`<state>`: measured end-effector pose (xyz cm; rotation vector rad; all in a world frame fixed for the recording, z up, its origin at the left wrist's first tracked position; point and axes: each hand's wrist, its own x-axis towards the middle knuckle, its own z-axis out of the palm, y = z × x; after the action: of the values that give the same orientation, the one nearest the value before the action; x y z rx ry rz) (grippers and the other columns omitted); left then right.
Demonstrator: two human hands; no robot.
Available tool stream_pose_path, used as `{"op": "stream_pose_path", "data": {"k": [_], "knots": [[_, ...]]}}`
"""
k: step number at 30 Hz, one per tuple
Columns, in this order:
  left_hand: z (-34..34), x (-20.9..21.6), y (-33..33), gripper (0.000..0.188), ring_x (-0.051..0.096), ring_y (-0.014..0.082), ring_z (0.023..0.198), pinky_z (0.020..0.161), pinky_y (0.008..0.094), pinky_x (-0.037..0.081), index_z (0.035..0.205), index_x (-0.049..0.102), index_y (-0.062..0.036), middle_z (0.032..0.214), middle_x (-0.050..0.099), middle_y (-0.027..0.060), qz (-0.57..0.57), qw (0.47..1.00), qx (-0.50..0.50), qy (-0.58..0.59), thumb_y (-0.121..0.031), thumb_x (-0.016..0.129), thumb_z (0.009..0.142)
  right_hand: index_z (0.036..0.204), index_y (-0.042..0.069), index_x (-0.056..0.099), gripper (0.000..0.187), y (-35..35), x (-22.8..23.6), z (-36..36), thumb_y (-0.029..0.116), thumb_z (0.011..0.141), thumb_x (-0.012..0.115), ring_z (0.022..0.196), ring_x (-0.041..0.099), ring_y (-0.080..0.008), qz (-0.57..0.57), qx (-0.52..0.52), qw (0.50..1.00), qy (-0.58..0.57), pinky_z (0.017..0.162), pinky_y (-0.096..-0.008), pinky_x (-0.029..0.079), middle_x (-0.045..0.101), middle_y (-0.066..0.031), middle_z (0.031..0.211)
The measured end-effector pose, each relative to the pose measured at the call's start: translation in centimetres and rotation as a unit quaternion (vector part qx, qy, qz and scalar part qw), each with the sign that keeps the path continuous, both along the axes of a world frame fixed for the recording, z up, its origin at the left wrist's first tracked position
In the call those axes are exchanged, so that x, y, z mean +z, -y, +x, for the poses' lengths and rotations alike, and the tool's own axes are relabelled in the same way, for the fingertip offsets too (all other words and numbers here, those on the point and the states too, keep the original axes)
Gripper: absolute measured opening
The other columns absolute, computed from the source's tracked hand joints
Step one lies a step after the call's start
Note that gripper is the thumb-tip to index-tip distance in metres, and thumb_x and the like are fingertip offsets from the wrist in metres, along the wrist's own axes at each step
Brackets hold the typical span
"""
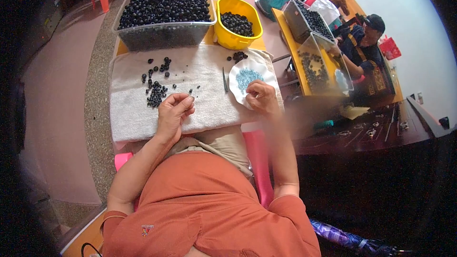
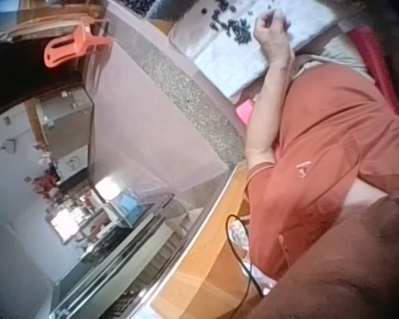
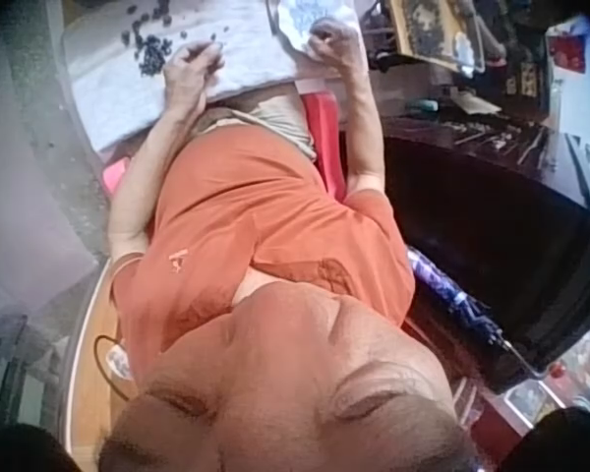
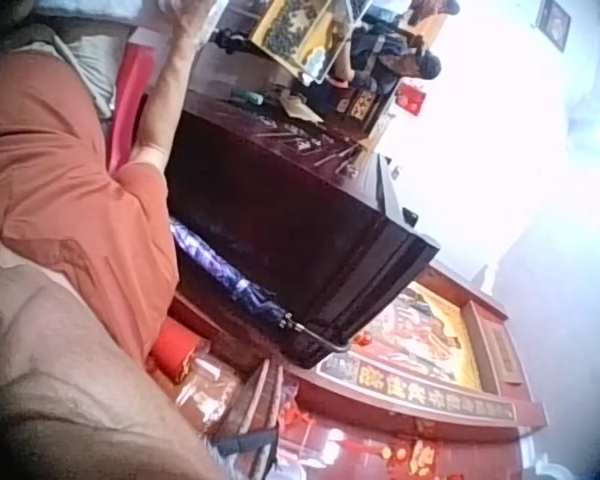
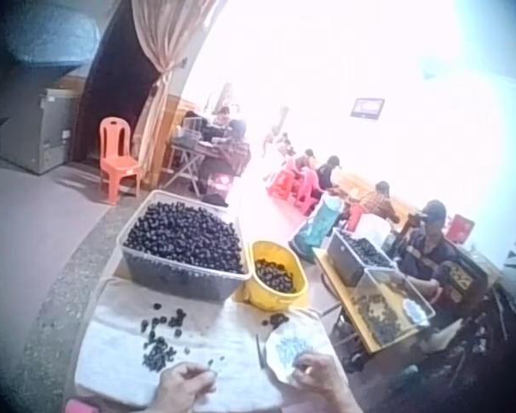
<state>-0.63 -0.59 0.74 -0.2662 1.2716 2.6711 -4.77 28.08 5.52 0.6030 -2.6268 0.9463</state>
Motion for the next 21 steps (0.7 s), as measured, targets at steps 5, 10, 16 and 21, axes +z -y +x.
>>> {"op": "stream_pose_path", "data": {"k": [5, 10, 16, 21], "knots": [[0.0, 0.0, 0.0, 0.012, 0.062, 0.0092, 0.075, 0.070, 0.0241, 0.054, 0.097, 0.063, -0.0054, 0.087, 0.066, 0.0019, 0.000, 1.000, 0.000, 0.002, -0.009, 0.071, 0.088, 0.085, -0.004, 0.066, 0.011, -0.2, -0.5, 0.0, -0.005, 0.075, 0.062, 0.078, 0.067, -0.0179, -0.018, -0.011, 0.999, 0.040, 0.071, -0.0267, 0.053, 0.068, -0.0114, 0.088], [-0.1, -0.2, -0.1, 0.013, 0.063, 0.0095, 0.075, 0.070, 0.0242, 0.054, 0.097, 0.063, -0.0056, 0.086, 0.066, 0.0023, 0.001, 1.000, -0.001, 0.000, -0.009, 0.071, 0.087, 0.090, -0.004, 0.066, 0.011, -0.1, -0.7, -0.2, -0.006, 0.081, 0.060, 0.081, 0.068, -0.0195, -0.014, -0.012, 1.000, 0.006, 0.071, -0.0278, 0.053, 0.068, -0.0131, 0.089], [0.0, 0.1, 0.0, 0.013, 0.060, 0.0086, 0.073, 0.068, 0.0219, 0.054, 0.096, 0.064, -0.0031, 0.087, 0.064, 0.0021, 0.009, 1.000, -0.001, 0.004, -0.008, 0.071, 0.086, 0.098, -0.003, 0.065, 0.013, -0.3, -1.2, -0.1, -0.005, 0.087, 0.059, 0.079, 0.067, -0.0205, -0.002, -0.013, 1.000, -0.019, 0.069, -0.0285, 0.053, 0.067, -0.0139, 0.091], [0.0, 0.1, 0.0, 0.013, 0.062, 0.0099, 0.076, 0.070, 0.0242, 0.054, 0.098, 0.063, -0.0048, 0.086, 0.065, 0.0023, 0.000, 1.000, -0.006, 0.000, -0.008, 0.070, 0.088, 0.102, -0.003, 0.063, 0.013, 0.0, -1.5, -0.2, -0.002, 0.090, 0.058, 0.074, 0.066, -0.0197, -0.037, -0.025, 0.999, -0.014, 0.066, -0.0278, 0.052, 0.065, -0.0131, 0.089]]}}
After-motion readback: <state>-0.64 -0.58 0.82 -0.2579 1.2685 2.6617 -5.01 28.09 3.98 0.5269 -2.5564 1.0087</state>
